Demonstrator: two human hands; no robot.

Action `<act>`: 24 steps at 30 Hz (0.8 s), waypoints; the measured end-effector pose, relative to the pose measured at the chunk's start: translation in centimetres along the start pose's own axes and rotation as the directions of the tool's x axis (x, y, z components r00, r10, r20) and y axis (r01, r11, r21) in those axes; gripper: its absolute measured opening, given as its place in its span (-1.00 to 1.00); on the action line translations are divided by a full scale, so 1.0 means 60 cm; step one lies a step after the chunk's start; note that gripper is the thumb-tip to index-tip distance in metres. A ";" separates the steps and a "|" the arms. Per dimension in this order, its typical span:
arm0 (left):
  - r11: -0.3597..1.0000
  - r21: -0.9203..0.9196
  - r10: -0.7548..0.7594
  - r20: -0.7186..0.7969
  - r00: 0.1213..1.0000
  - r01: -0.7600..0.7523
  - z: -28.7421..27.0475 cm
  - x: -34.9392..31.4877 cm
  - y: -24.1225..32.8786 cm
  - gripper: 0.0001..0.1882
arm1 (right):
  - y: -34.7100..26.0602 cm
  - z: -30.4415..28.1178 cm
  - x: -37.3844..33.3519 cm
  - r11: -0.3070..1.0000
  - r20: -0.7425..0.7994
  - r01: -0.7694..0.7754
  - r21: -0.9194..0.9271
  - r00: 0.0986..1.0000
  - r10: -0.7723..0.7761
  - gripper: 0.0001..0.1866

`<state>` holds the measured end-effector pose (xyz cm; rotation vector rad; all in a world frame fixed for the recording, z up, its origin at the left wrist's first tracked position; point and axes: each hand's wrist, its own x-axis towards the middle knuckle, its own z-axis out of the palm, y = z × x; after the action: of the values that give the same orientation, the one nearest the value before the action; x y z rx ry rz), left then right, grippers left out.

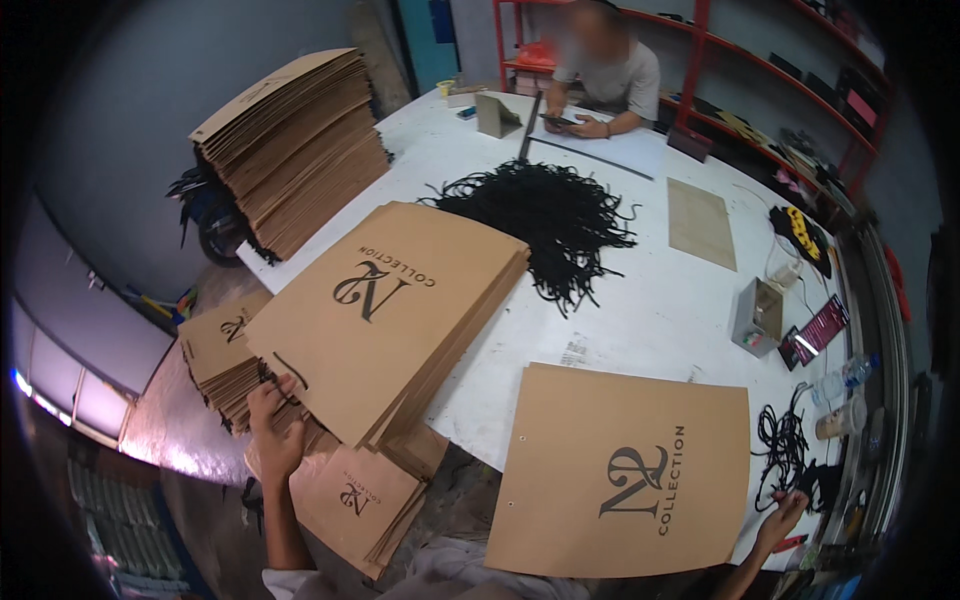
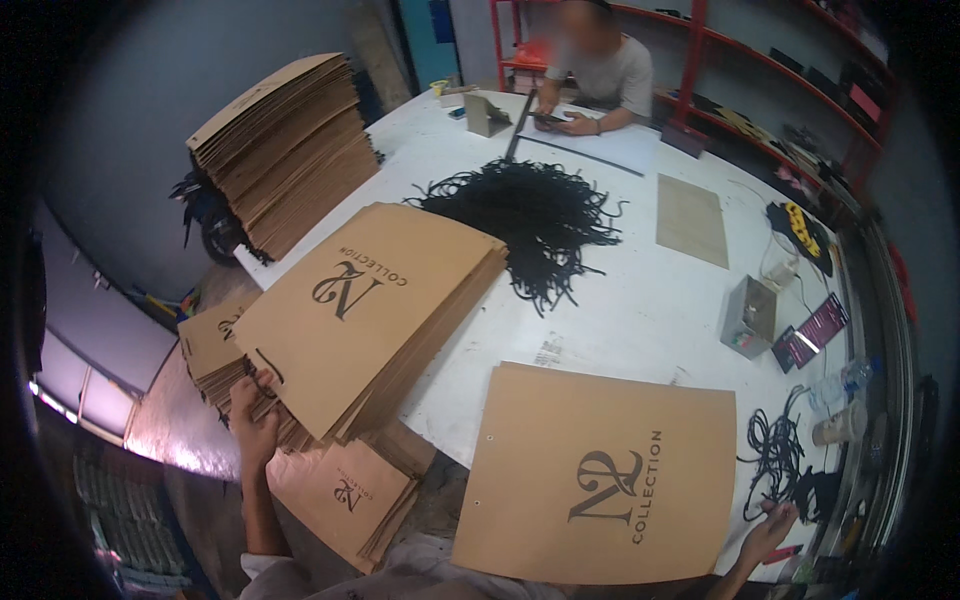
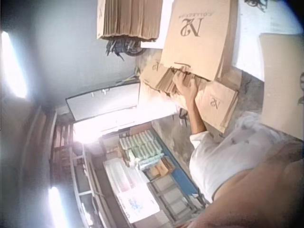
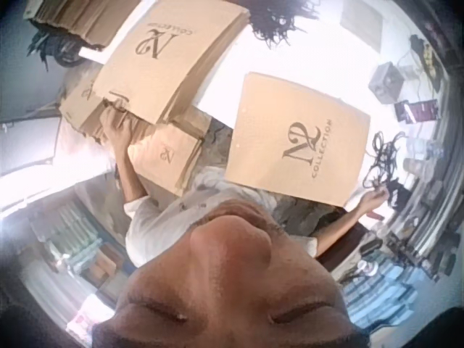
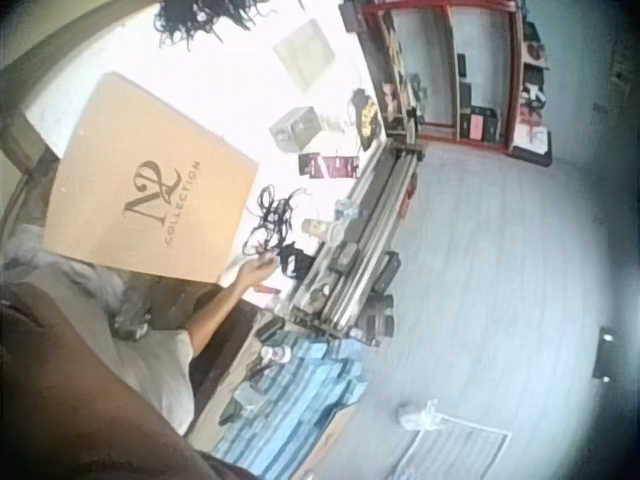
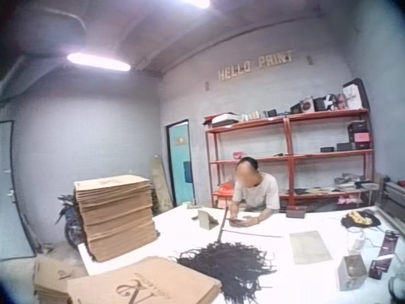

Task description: The person threads black cords through pre-punched holes in flat brown paper bags and ties them to form handles. They repeatedly pick up a bag, insert the cord, tie a knot, and place the finished bag aside. Another person is visible in the background performing a similar task.

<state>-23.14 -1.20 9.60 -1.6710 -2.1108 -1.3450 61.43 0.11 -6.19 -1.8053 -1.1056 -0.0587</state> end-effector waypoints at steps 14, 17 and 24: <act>0.633 -0.649 -0.679 -0.205 0.705 0.422 0.013 -0.083 -0.111 -0.57 | -0.404 0.093 -0.083 0.915 0.432 0.034 0.402 0.874 -0.223 -0.84; 0.697 -0.579 -0.654 -0.268 0.708 0.424 0.004 -0.102 -0.114 -0.45 | -0.457 0.093 -0.087 0.940 0.533 0.043 0.339 0.815 -0.230 -0.83; 0.862 0.146 0.497 -0.059 0.866 -0.485 0.090 -0.130 0.118 -0.58 | -0.470 0.165 -0.182 0.877 0.549 0.024 0.479 0.772 -0.321 -0.77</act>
<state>-12.13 -3.11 5.71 -1.8754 -1.5241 -1.0776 31.25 3.41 3.36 -1.3030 -1.5952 0.6787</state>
